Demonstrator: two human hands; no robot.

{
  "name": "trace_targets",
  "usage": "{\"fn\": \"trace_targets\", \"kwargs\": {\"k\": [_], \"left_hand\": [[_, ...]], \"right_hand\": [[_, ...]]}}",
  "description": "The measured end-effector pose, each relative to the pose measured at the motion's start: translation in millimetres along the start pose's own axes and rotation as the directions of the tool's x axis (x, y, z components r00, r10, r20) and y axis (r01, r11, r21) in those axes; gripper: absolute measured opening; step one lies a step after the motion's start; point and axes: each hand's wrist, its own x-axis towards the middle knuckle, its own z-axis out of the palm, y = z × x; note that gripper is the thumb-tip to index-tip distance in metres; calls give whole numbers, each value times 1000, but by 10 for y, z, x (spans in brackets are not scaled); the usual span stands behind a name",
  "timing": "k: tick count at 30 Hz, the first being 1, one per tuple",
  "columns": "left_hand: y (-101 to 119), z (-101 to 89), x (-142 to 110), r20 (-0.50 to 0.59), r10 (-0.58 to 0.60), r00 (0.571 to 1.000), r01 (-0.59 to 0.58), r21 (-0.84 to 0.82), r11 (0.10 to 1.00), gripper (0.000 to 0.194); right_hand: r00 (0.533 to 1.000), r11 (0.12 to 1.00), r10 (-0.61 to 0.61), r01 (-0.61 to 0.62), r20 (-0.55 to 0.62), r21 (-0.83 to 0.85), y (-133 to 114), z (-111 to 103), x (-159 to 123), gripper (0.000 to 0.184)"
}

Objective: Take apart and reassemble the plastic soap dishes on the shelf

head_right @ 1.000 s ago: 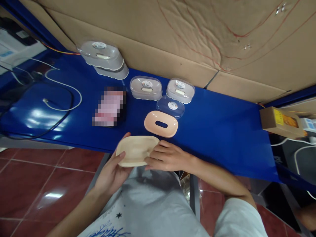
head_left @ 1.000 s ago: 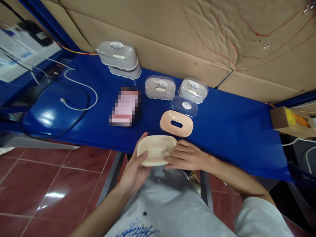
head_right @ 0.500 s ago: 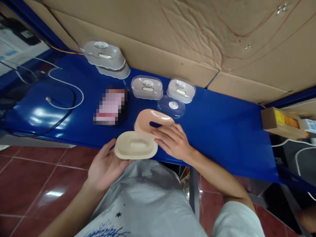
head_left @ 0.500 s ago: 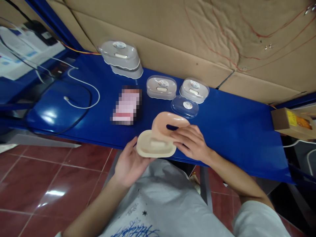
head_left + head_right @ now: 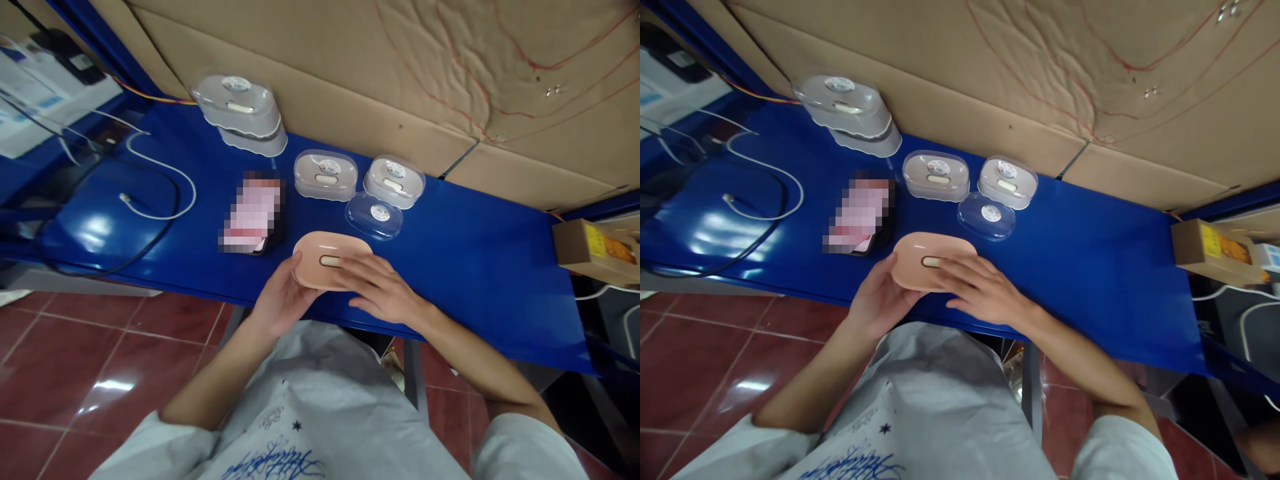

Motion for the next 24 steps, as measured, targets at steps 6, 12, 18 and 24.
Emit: {"fn": "trace_targets", "kwargs": {"k": [6,12,18,24], "left_hand": [[25,-64,93,28,-1,1000,1,-17,1000,29],[33,-102,123,77,-80,994,77,43,996,23],[26,-104,147,115,-135,984,122,120,985,26],[9,-85,137,122,-117,986,104,104,989,38]], "right_hand": [[882,865,462,-471,-89,-171,384,-83,-55,59],[836,797,527,-549,-153,-253,471,-42,-91,53],[823,835,526,-547,-215,-52,409,-93,-80,52],[948,965,263,-255,-180,66,88,-120,-1,61]]}}
